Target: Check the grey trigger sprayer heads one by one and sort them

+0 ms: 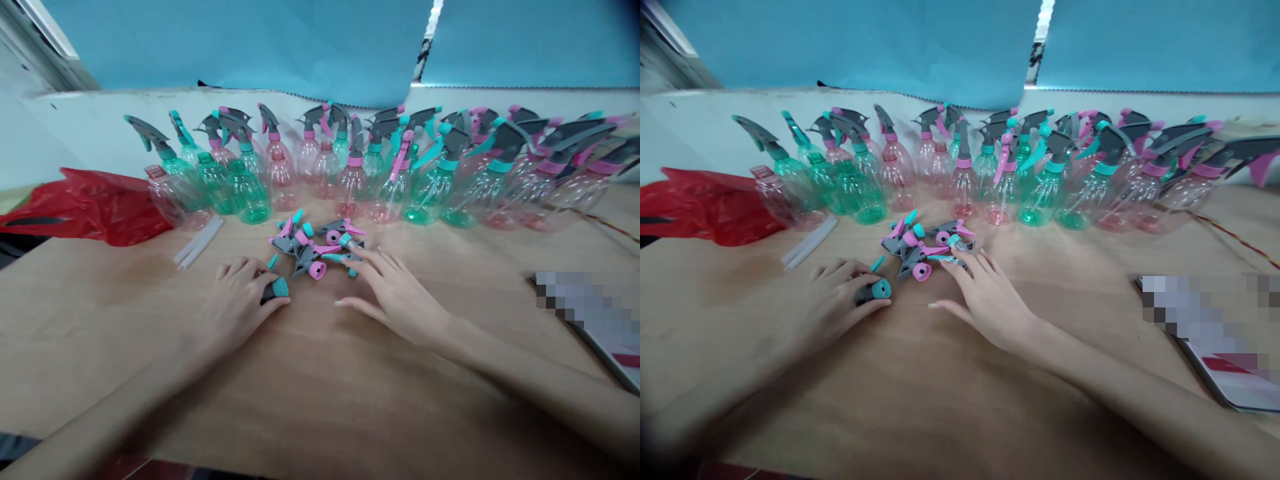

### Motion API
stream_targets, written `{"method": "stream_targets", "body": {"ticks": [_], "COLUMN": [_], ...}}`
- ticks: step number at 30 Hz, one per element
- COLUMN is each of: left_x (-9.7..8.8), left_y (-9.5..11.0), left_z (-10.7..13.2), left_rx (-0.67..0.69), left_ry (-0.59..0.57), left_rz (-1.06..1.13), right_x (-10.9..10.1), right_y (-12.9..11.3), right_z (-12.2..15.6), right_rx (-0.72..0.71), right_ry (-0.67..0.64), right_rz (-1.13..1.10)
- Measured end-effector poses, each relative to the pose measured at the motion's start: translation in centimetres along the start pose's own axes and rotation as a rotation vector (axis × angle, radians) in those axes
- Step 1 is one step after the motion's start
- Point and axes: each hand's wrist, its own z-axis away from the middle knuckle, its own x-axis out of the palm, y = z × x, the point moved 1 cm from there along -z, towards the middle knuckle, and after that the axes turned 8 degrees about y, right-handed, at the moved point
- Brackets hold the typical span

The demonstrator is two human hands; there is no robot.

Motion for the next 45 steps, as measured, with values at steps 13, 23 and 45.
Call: {"method": "stream_targets", "body": {"ticks": [13, 23, 45], "left_x": [-0.3, 3.6, 4.6], "left_y": [10.3, 12.5, 11.4], "left_z": [-3.5, -6.2, -6.7], "left_rx": [0.121, 0.126, -0.012], "left_ry": [0.304, 0.181, -0.113], "left_rz": [0.792, 0.809, 1.043], "right_x": [-8.6, -6.4, -3.5], "right_y": [-1.7, 1.0, 2.3], "right_z": [1.6, 3.8, 3.7], "right_rx": [0.112, -0.015, -0.140], "right_ry": [0.143, 0.167, 0.274], "right_rz": [-0.446, -0.129, -0.168]}}
